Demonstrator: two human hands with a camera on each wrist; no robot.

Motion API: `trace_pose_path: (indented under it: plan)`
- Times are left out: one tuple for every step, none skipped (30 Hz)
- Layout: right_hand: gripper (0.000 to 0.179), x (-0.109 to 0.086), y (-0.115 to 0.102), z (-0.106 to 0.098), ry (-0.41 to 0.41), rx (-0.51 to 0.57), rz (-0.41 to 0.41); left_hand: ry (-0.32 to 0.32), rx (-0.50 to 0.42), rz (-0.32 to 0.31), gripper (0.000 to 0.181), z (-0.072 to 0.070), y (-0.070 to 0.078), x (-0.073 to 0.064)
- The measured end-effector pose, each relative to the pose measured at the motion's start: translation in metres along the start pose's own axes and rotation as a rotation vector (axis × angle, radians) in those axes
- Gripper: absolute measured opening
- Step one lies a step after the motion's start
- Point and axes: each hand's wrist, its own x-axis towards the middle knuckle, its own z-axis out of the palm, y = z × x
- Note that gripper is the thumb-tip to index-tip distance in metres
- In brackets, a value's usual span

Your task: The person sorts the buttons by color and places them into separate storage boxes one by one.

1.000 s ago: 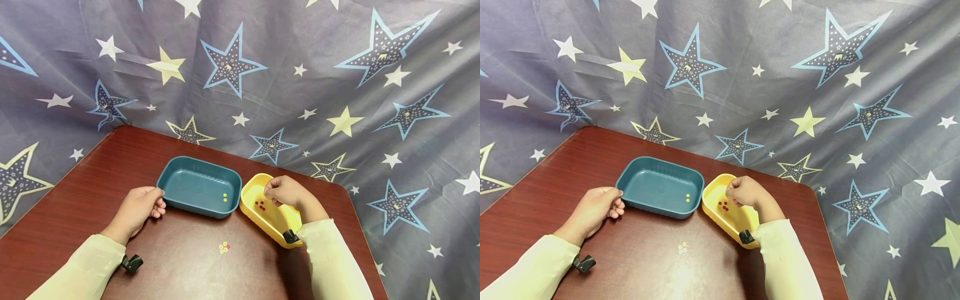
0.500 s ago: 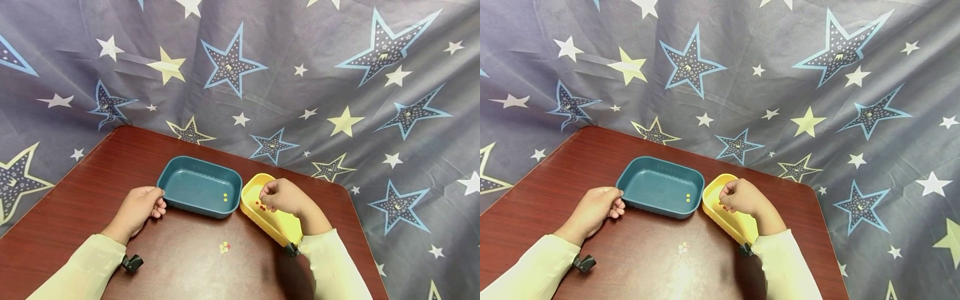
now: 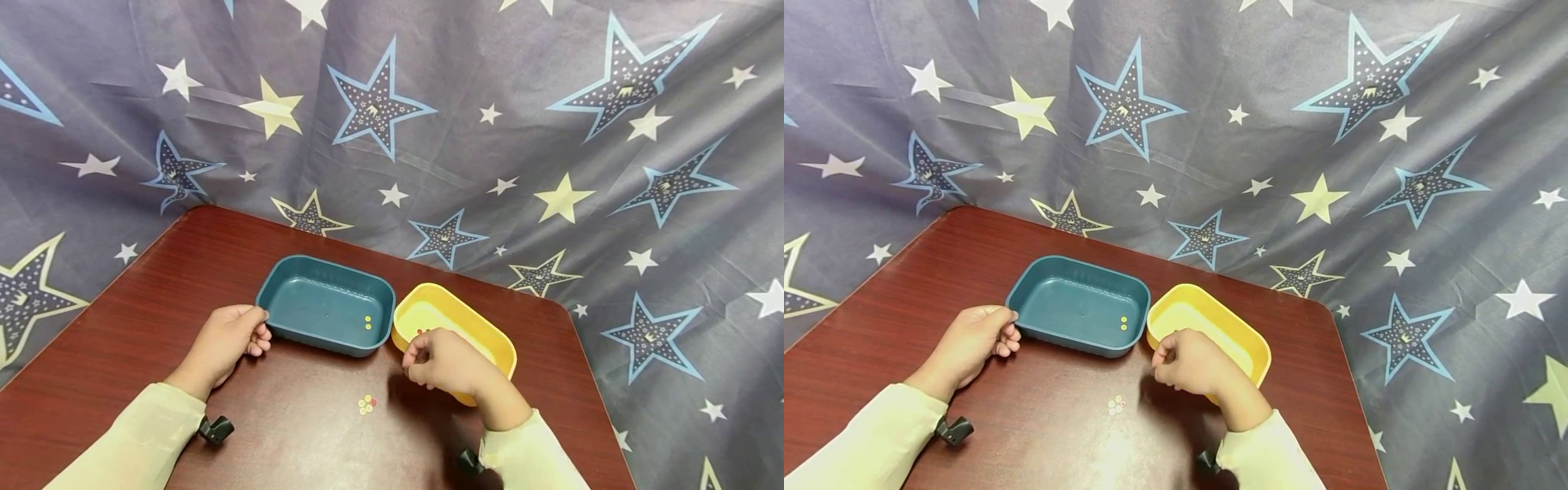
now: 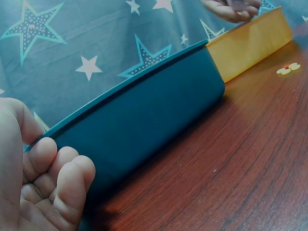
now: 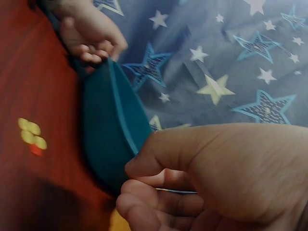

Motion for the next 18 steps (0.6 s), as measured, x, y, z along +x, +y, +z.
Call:
trace_pose_path:
  plan:
    - [0.007, -0.001, -0.001, 0.005, -0.007, -0.007, 0.000, 0.000, 0.001, -0.001, 0.025, 0.000, 0.000, 0.000]
    - [0.009, -0.003, -0.001, 0.010, -0.007, -0.017, -0.005, -0.001, 0.002, -0.001, 0.025, 0.000, 0.000, 0.000]
    - [0.011, -0.004, -0.002, 0.015, -0.010, -0.025, -0.010, 0.000, 0.003, -0.001, 0.025, 0.000, 0.000, 0.000]
    - [0.012, -0.004, -0.002, 0.019, -0.010, -0.033, -0.021, -0.001, 0.001, -0.001, 0.025, 0.000, -0.001, 0.000]
    - [0.013, -0.004, -0.002, 0.024, -0.007, -0.048, -0.030, -0.001, 0.001, 0.000, 0.025, 0.000, -0.001, 0.000]
    - [0.014, -0.005, -0.002, 0.028, -0.003, -0.056, -0.041, -0.002, 0.003, 0.001, 0.025, 0.000, -0.001, 0.000]
    - [0.015, -0.005, -0.001, 0.033, 0.001, -0.059, -0.048, -0.003, 0.003, 0.002, 0.025, 0.000, -0.001, 0.000]
    - [0.015, -0.006, -0.001, 0.038, 0.006, -0.062, -0.055, -0.004, 0.004, 0.002, 0.026, -0.001, -0.001, 0.000]
    - [0.016, -0.006, 0.000, 0.043, 0.010, -0.061, -0.062, -0.004, 0.004, 0.002, 0.026, -0.001, -0.001, 0.000]
    - [0.016, -0.006, 0.001, 0.047, 0.016, -0.059, -0.064, -0.005, 0.005, 0.002, 0.026, -0.001, -0.001, 0.000]
    - [0.016, -0.006, 0.002, 0.052, 0.021, -0.059, -0.068, -0.005, 0.006, 0.001, 0.026, -0.001, -0.001, 0.000]
    - [0.016, -0.006, 0.002, 0.055, 0.027, -0.058, -0.073, -0.006, 0.007, 0.001, 0.027, -0.001, -0.001, 0.000]
    - [0.016, -0.005, 0.003, 0.059, 0.034, -0.057, -0.079, -0.005, 0.009, 0.001, 0.027, -0.001, -0.001, 0.000]
    - [0.015, -0.005, 0.003, 0.063, 0.042, -0.059, -0.085, -0.005, 0.010, 0.001, 0.027, -0.001, -0.001, 0.000]
    - [0.015, -0.004, 0.003, 0.066, 0.051, -0.058, -0.092, -0.004, 0.011, 0.001, 0.027, -0.001, -0.001, 0.000]
    - [0.014, -0.003, 0.003, 0.069, 0.058, -0.061, -0.099, -0.004, 0.011, 0.002, 0.027, -0.001, -0.001, 0.000]
    - [0.014, -0.002, 0.003, 0.071, 0.065, -0.067, -0.108, -0.004, 0.011, 0.002, 0.027, -0.001, -0.001, 0.000]
    - [0.014, -0.002, 0.003, 0.073, 0.071, -0.069, -0.112, -0.004, 0.013, 0.002, 0.027, -0.001, -0.001, 0.000]
